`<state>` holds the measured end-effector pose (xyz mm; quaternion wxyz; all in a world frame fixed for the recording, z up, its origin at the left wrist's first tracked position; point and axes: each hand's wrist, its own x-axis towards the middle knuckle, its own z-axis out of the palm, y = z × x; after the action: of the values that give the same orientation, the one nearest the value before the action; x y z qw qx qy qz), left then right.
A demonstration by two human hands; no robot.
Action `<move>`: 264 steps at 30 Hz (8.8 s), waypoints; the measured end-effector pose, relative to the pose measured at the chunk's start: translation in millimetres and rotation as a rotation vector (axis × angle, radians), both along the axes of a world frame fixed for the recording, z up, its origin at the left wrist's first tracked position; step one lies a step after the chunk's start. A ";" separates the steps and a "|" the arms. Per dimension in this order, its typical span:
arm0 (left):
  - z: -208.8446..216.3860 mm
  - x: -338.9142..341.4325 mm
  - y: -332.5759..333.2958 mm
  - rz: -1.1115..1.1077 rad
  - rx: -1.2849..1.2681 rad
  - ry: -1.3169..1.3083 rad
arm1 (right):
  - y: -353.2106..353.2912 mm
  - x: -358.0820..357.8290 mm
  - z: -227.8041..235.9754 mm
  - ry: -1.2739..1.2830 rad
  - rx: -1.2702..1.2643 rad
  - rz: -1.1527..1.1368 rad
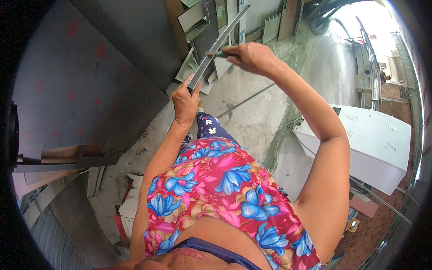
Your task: Trimming the edges of Pima PVC foam boards using a utility knife in a workshop.
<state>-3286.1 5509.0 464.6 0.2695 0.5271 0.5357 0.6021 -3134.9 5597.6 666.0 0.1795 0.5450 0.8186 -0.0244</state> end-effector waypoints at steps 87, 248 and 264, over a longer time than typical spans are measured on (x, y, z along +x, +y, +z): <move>-10.0 111.0 -23.2 -0.094 -0.133 0.043 | 272.6 169.6 3.3 -0.157 -0.445 -0.240; -41.6 -29.1 -157.5 0.043 -0.093 -0.109 | -175.0 -25.9 -88.1 0.810 -0.460 -0.232; -64.7 -32.4 -160.4 0.030 -0.043 -0.226 | -210.9 -50.8 -87.2 0.681 -0.228 -0.213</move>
<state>-3318.5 5348.6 399.9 0.3304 0.4419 0.5225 0.6500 -3185.7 5386.8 578.7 -0.0472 0.5642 0.7623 -0.3137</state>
